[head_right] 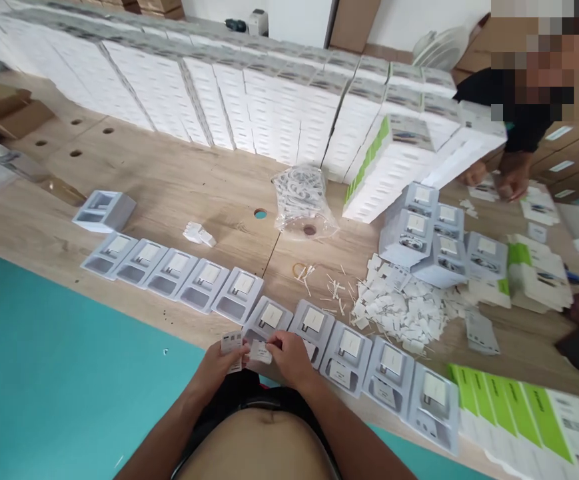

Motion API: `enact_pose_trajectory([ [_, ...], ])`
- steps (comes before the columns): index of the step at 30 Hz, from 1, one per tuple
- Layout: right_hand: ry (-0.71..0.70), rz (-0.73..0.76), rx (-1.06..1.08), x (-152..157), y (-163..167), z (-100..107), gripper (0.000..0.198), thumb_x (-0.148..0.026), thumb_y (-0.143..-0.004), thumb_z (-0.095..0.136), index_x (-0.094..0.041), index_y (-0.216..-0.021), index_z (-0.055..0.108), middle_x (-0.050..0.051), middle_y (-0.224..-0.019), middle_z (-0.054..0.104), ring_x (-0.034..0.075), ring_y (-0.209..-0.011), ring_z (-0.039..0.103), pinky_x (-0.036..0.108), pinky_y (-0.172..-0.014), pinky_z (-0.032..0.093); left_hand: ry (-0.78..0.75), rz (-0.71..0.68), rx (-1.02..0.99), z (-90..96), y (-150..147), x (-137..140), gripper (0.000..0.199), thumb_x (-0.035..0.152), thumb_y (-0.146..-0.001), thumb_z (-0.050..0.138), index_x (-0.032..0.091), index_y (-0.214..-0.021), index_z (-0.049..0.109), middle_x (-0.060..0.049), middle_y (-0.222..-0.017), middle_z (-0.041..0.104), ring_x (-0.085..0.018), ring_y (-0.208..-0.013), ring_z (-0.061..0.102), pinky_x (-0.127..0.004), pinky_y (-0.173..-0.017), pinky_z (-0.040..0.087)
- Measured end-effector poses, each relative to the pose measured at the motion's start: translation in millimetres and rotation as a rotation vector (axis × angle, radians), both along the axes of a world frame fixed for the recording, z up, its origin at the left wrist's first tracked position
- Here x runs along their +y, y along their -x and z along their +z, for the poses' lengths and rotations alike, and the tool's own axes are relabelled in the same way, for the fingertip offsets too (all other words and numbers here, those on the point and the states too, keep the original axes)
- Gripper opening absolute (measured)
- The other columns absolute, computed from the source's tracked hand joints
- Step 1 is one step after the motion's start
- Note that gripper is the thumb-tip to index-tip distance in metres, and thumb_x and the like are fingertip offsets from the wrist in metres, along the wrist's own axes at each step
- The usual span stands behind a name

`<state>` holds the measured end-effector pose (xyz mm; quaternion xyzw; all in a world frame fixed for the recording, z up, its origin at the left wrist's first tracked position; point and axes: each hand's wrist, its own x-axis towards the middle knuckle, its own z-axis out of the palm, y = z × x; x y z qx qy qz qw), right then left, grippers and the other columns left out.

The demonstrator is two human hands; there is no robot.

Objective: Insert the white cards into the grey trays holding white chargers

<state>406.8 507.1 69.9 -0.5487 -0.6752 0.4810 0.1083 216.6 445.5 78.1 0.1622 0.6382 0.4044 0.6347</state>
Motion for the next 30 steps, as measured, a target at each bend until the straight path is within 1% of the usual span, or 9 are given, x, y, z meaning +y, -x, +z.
enact_pose_trajectory([
  [3,-0.071,-0.036,-0.281,-2,30,-12,0.009,-0.026,-0.084,0.058,-0.021,-0.083,0.065,0.000,-0.075,0.071,0.016,-0.071,0.064,0.024,-0.066,0.041,0.081,0.048,-0.169,7.1,47,3,0.027,0.025,-0.070,0.072,0.011,-0.094,0.069,-0.007,-0.074,0.072,-0.018,-0.063,0.067,-0.029,-0.063,0.055],
  [6,-0.175,0.037,-0.560,-8,51,-18,0.010,-0.028,-0.087,0.057,-0.021,-0.085,0.064,0.004,-0.079,0.072,0.020,-0.076,0.066,0.027,-0.066,0.039,0.159,0.052,-0.290,20.7,84,7,0.023,0.021,-0.076,0.063,0.009,-0.094,0.069,-0.012,-0.083,0.074,-0.020,-0.070,0.070,-0.032,-0.069,0.058],
  [8,-0.235,0.094,-0.679,-11,60,-18,0.010,-0.026,-0.089,0.055,-0.021,-0.088,0.063,0.005,-0.085,0.072,0.022,-0.081,0.067,0.028,-0.067,0.038,0.193,0.037,-0.332,28.7,99,12,0.023,0.018,-0.078,0.060,0.007,-0.095,0.069,-0.015,-0.088,0.074,-0.022,-0.075,0.071,-0.035,-0.073,0.059],
  [12,-0.251,0.080,-0.736,-12,69,-15,0.012,-0.022,-0.092,0.051,-0.020,-0.095,0.062,0.006,-0.092,0.070,0.020,-0.085,0.066,0.027,-0.068,0.037,0.182,-0.010,-0.365,39.4,106,29,0.022,0.017,-0.080,0.059,0.006,-0.096,0.068,-0.016,-0.091,0.074,-0.023,-0.077,0.072,-0.036,-0.074,0.060],
  [17,-0.273,0.029,-0.752,-11,65,-5,0.016,-0.027,-0.093,0.051,-0.020,-0.087,0.064,0.005,-0.092,0.068,0.020,-0.085,0.064,0.028,-0.069,0.037,0.189,-0.067,-0.407,47.5,99,42,0.025,0.019,-0.081,0.056,0.006,-0.098,0.068,-0.017,-0.095,0.074,-0.023,-0.079,0.072,-0.034,-0.074,0.060],
  [20,-0.302,-0.088,-0.621,-18,55,6,0.026,-0.033,-0.096,0.045,-0.022,-0.086,0.066,0.005,-0.089,0.065,0.018,-0.083,0.061,0.027,-0.070,0.038,0.201,-0.079,-0.423,47.5,92,42,0.027,0.021,-0.082,0.054,0.006,-0.099,0.068,-0.019,-0.099,0.073,-0.025,-0.084,0.072,-0.037,-0.076,0.059],
  [23,-0.277,-0.264,-0.344,-25,44,15,0.028,-0.036,-0.096,0.044,-0.022,-0.086,0.066,0.004,-0.084,0.065,0.018,-0.080,0.060,0.028,-0.071,0.040,0.158,-0.091,-0.396,47.9,81,38,0.028,0.025,-0.082,0.059,0.007,-0.103,0.068,-0.018,-0.103,0.072,-0.026,-0.090,0.072,-0.035,-0.077,0.059],
  [26,-0.101,-0.377,0.011,-28,42,21,0.025,-0.043,-0.089,0.054,-0.021,-0.087,0.066,0.003,-0.078,0.065,0.018,-0.073,0.058,0.029,-0.069,0.043,0.111,-0.133,-0.332,54.0,64,33,0.033,0.033,-0.081,0.068,0.010,-0.105,0.068,-0.016,-0.102,0.073,-0.024,-0.087,0.071,-0.031,-0.071,0.059],
  [30,0.140,-0.331,0.454,-27,54,32,0.028,-0.041,-0.078,0.069,-0.020,-0.096,0.064,-0.001,-0.074,0.061,0.016,-0.067,0.054,0.027,-0.064,0.044,0.102,-0.209,-0.223,68.6,42,30,0.043,0.037,-0.074,0.077,0.009,-0.105,0.068,-0.015,-0.093,0.074,-0.020,-0.073,0.068,-0.028,-0.059,0.056],
])
